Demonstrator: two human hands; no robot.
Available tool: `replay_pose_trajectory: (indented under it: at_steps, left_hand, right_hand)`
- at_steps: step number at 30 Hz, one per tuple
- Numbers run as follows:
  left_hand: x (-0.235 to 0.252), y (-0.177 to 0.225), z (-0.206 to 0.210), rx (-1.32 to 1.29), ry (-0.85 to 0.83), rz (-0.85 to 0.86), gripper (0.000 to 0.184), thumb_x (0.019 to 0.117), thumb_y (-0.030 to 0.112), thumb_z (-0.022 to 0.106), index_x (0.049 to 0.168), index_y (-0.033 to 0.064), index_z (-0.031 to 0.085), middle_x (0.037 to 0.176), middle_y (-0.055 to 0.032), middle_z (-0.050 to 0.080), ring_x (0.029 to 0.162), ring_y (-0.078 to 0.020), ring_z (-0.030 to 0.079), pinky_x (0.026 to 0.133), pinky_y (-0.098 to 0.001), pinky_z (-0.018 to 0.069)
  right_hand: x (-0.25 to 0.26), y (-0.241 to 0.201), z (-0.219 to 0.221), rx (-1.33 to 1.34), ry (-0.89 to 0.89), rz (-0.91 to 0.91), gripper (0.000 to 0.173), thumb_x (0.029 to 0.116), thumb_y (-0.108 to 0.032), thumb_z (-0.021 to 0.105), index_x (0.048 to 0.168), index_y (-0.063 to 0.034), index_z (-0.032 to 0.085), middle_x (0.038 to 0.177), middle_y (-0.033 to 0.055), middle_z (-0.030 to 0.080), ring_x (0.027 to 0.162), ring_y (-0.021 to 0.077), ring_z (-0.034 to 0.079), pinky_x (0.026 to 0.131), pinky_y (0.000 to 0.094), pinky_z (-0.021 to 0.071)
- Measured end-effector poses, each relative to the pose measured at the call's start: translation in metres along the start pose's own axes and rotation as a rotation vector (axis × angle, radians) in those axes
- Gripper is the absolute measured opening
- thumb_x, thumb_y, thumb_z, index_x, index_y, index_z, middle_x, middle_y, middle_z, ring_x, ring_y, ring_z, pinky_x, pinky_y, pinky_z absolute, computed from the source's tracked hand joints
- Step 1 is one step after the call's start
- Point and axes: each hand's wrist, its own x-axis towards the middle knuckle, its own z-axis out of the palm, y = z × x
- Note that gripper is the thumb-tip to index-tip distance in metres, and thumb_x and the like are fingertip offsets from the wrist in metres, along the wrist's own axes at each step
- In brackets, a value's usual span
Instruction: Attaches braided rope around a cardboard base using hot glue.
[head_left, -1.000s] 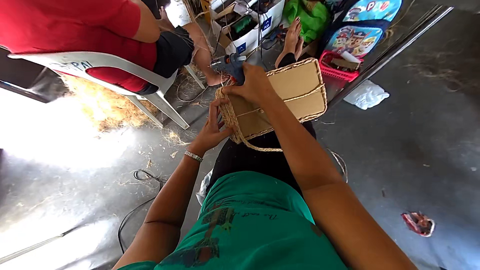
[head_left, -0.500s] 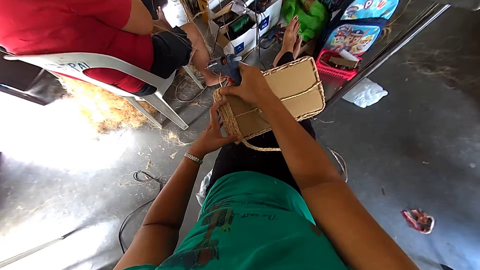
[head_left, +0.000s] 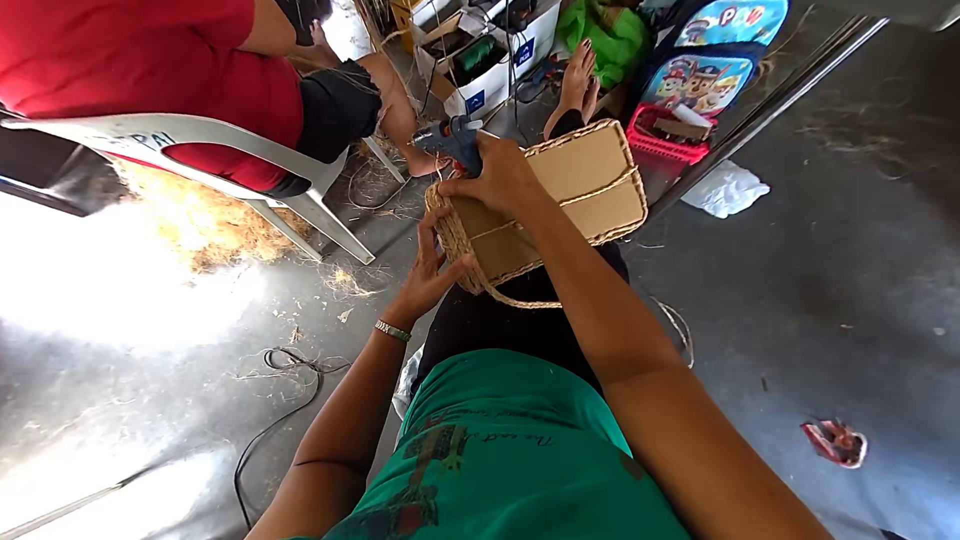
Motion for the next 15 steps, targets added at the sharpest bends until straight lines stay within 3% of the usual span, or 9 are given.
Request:
replay_pose_trajectory:
  at_steps: [2,4,5,6,8,11,13,15]
  left_hand:
    - [0.001,-0.004,0.000,-0.096,0.070,0.022,0.070,0.0993,0.059,0.054,0.157,0.0237,0.035,0.167,-0.0025,0.026,0.146,-0.0205,0.040,0.110,-0.0448,0.0478]
    - [0.002,-0.009,-0.002,-0.305,0.179,0.013,0.048,0.1049,0.052,0.047,0.139,0.0198,0.057,0.164,-0.0017,0.034,0.141,-0.0234,0.046,0.106,-0.0482,0.0505]
    - [0.001,-0.009,-0.004,-0.394,0.244,-0.007,0.039,0.1078,0.046,0.042,0.127,0.0171,0.059,0.159,-0.0019,0.042,0.136,-0.0230,0.052,0.102,-0.0469,0.0528]
    - [0.001,-0.010,-0.005,-0.460,0.314,-0.036,0.033,0.1100,0.040,0.037,0.119,0.0153,0.057,0.151,-0.0032,0.052,0.130,-0.0234,0.058,0.098,-0.0466,0.0548]
    - [-0.002,-0.017,-0.009,-0.499,0.441,-0.096,0.032,0.1105,0.037,0.038,0.112,0.0138,0.060,0.122,-0.0049,0.069,0.117,-0.0239,0.066,0.099,-0.0483,0.0549]
    - [-0.005,-0.031,-0.016,-0.362,0.568,-0.151,0.041,0.1079,0.047,0.043,0.091,0.0152,0.064,0.086,0.0018,0.071,0.095,-0.0162,0.071,0.094,-0.0401,0.0566]
    - [-0.006,-0.035,-0.018,-0.304,0.578,-0.188,0.041,0.1095,0.043,0.039,0.090,0.0147,0.060,0.086,0.0025,0.066,0.095,-0.0144,0.068,0.094,-0.0407,0.0552]
    - [-0.009,-0.030,-0.017,-0.252,0.511,-0.245,0.027,0.1094,0.034,0.040,0.117,0.0104,0.051,0.117,-0.0040,0.057,0.112,-0.0169,0.060,0.097,-0.0438,0.0527]
  right_hand:
    - [-0.001,-0.002,-0.001,-0.007,-0.006,0.001,0.061,0.0821,-0.047,0.084,0.121,-0.0035,0.067,0.108,0.0141,0.072,0.103,0.0258,0.068,0.096,0.0483,0.0523]
    - [-0.002,-0.003,-0.003,-0.005,0.003,0.003,0.059,0.0822,-0.048,0.084,0.119,-0.0046,0.067,0.107,0.0132,0.071,0.102,0.0250,0.068,0.095,0.0476,0.0526]
    - [-0.003,-0.004,-0.004,0.002,0.005,0.007,0.059,0.0822,-0.048,0.084,0.119,-0.0053,0.067,0.106,0.0123,0.071,0.101,0.0238,0.068,0.095,0.0465,0.0527]
    - [-0.004,-0.005,-0.006,0.005,0.006,0.008,0.059,0.0821,-0.048,0.084,0.120,-0.0055,0.067,0.107,0.0117,0.071,0.102,0.0230,0.068,0.096,0.0458,0.0526]
    - [-0.006,-0.005,-0.007,0.008,0.012,0.001,0.059,0.0818,-0.047,0.085,0.121,-0.0054,0.067,0.107,0.0117,0.071,0.102,0.0228,0.068,0.096,0.0454,0.0524]
    - [-0.005,-0.004,-0.006,0.015,0.015,-0.011,0.058,0.0818,-0.047,0.085,0.120,-0.0059,0.067,0.104,0.0109,0.071,0.099,0.0220,0.068,0.093,0.0450,0.0533]
    - [-0.004,-0.004,-0.005,0.011,0.005,-0.003,0.059,0.0820,-0.048,0.084,0.119,-0.0057,0.067,0.104,0.0111,0.071,0.099,0.0225,0.068,0.093,0.0457,0.0529]
    - [-0.003,-0.003,-0.005,0.013,-0.001,0.005,0.058,0.0821,-0.048,0.084,0.119,-0.0059,0.067,0.104,0.0111,0.071,0.099,0.0228,0.068,0.093,0.0464,0.0530]
